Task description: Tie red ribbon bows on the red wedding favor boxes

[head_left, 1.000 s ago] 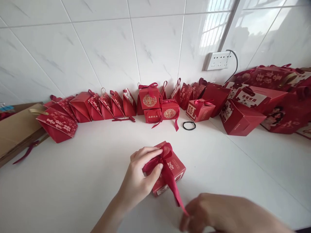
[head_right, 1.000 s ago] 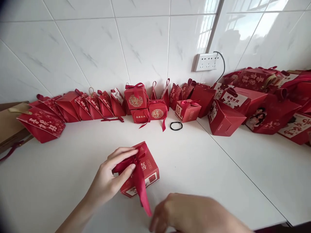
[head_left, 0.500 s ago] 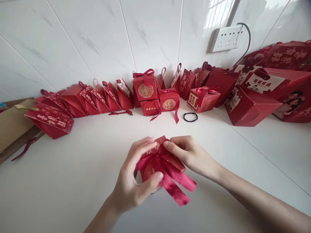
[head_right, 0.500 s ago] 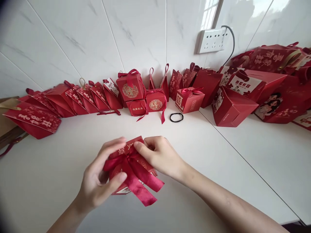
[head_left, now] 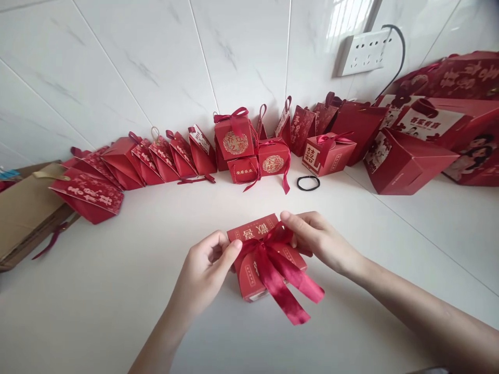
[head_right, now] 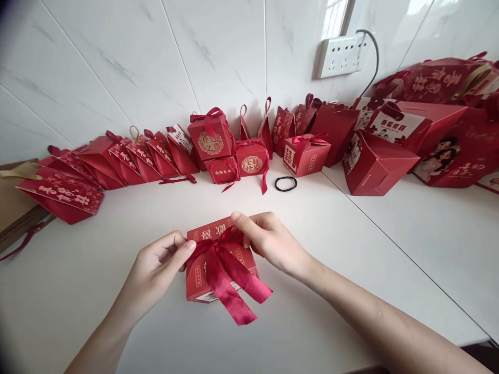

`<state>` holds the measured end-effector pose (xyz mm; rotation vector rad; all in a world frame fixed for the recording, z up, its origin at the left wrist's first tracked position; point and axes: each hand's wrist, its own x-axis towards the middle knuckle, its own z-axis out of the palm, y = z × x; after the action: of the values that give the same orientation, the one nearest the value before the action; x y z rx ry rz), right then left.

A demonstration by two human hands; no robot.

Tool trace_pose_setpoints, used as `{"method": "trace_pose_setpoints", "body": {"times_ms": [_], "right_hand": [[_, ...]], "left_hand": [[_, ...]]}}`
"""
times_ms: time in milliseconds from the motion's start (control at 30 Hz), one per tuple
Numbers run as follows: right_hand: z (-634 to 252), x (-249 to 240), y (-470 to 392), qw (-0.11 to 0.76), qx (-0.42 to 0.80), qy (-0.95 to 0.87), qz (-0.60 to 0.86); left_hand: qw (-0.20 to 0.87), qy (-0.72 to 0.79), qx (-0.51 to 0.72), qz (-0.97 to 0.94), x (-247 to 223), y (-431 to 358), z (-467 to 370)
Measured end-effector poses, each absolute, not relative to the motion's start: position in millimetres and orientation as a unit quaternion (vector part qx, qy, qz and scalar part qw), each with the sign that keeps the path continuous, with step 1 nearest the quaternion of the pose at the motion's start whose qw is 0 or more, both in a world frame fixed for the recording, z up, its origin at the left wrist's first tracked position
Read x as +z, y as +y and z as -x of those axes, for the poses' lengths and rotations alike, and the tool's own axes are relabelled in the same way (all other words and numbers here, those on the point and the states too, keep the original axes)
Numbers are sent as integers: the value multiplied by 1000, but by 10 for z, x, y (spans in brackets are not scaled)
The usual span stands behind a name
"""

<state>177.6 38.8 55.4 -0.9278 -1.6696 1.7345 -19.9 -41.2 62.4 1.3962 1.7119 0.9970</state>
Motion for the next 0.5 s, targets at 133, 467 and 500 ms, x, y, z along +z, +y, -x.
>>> {"method": "trace_pose_setpoints", "body": {"times_ms": [133, 467, 500], "right_hand": [[-1795, 563, 395, 272, 654, -630, 317], [-1862, 518, 452, 260, 681, -641, 241], [-1865, 499, 462, 260, 689, -633, 238]], "left_hand": [[333, 669, 395, -535, 611, -393, 194], [456, 601, 448, -479, 542, -403, 252], [463, 597, 454, -473, 534, -406, 248]]}}
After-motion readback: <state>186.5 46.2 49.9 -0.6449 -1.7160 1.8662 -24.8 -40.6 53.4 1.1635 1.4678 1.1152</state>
